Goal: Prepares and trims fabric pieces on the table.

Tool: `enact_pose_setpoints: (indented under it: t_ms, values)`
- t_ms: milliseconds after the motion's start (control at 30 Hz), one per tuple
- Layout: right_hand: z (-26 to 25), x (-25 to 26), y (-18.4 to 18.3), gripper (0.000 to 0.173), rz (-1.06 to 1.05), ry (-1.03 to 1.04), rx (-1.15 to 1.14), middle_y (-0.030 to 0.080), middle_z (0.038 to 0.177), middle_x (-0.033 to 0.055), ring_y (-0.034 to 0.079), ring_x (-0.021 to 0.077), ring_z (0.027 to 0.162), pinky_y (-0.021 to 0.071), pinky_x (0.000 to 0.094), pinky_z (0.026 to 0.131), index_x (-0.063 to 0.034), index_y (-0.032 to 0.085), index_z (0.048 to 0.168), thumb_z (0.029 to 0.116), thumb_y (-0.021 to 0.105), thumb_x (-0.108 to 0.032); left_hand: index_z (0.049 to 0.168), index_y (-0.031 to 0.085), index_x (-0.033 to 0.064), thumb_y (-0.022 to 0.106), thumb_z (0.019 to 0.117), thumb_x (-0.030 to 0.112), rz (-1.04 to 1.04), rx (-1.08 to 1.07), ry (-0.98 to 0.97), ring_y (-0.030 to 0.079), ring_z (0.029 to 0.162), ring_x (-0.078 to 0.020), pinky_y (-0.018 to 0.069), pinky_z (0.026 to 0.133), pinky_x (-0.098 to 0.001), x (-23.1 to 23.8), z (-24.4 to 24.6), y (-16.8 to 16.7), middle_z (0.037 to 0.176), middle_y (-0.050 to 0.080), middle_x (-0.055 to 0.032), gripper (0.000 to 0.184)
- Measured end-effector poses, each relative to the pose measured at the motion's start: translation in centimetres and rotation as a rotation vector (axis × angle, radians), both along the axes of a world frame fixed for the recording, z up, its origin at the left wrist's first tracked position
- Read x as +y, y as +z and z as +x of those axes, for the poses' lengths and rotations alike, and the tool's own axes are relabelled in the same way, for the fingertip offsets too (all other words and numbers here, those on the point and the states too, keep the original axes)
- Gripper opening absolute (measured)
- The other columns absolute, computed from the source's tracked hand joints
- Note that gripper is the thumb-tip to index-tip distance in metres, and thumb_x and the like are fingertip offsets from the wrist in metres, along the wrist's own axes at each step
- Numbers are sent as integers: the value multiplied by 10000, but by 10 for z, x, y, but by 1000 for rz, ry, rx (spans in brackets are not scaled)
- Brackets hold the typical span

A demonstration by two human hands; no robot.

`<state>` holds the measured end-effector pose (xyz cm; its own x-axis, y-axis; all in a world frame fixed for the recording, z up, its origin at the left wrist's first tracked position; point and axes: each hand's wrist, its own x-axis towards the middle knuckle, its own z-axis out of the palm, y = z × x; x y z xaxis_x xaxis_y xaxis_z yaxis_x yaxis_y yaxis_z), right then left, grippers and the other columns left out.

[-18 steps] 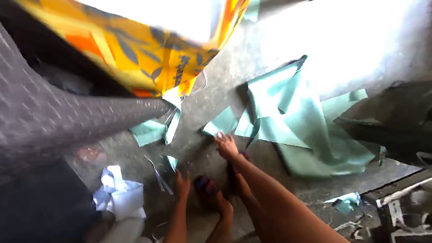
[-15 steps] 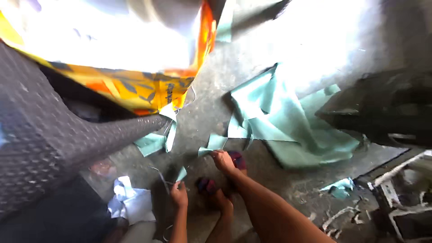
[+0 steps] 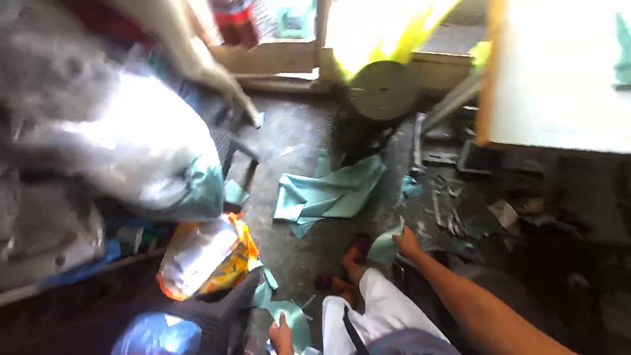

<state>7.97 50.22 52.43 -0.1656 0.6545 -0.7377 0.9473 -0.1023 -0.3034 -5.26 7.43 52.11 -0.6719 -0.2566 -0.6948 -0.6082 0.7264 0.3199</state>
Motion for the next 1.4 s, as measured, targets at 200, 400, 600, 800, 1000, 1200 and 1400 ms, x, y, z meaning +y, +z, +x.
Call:
enact_pose_setpoints:
  t_ms: [200,400,600,800,1000,1200,1400]
  values:
    - [122,40,46,357,-57,-304,169,628,1250,330,594,465,1203,439,615,1033,102,640,1229,999,654,-171,1249,594,-174,519,1076,351,-186,29,-532,549,1273,-507,411,1086,-617,39,-64,56,1297,579,-398,557]
    - [223,-24,52,396,-163,-562,221,579,1328,334,554,436,1276,408,572,1082,123,595,1270,1052,564,-206,1266,579,-166,483,1089,241,-284,-57,-1160,548,1270,-505,420,1071,-617,206,-102,96,1311,570,-391,454]
    - [305,-161,36,416,-236,-1041,172,608,1275,334,640,420,1140,498,534,997,126,562,1314,1023,618,-166,1157,642,-130,605,1034,270,167,98,-1404,646,1068,-404,489,969,-568,434,-31,153,1132,657,-315,420]
    - [327,-244,28,468,-115,-1431,61,602,1253,356,622,462,1108,484,586,963,134,541,1333,1011,651,-186,1383,538,-34,531,1055,119,720,-196,-1523,660,1045,-251,536,940,-468,555,67,180,1226,649,-222,362]
    - [286,-161,37,427,-27,-1439,74,582,1264,395,570,494,1201,418,599,1046,183,570,1260,1033,615,-175,1462,407,82,416,1059,53,1032,-679,-1290,672,1036,-154,567,923,-403,594,104,218,1195,660,-71,404]
    - [240,71,111,315,304,-1152,534,671,1179,279,655,328,1097,506,476,999,120,637,1223,1000,638,-102,1390,515,49,500,1075,167,946,-513,-1224,687,966,-167,579,874,-407,658,72,214,1139,689,-102,336]
    - [195,263,205,258,233,-851,842,699,1023,163,664,173,923,544,363,888,74,648,1147,994,672,-133,1150,632,-49,585,1045,190,845,-284,-1179,701,818,-167,595,784,-376,758,32,198,938,712,-124,265]
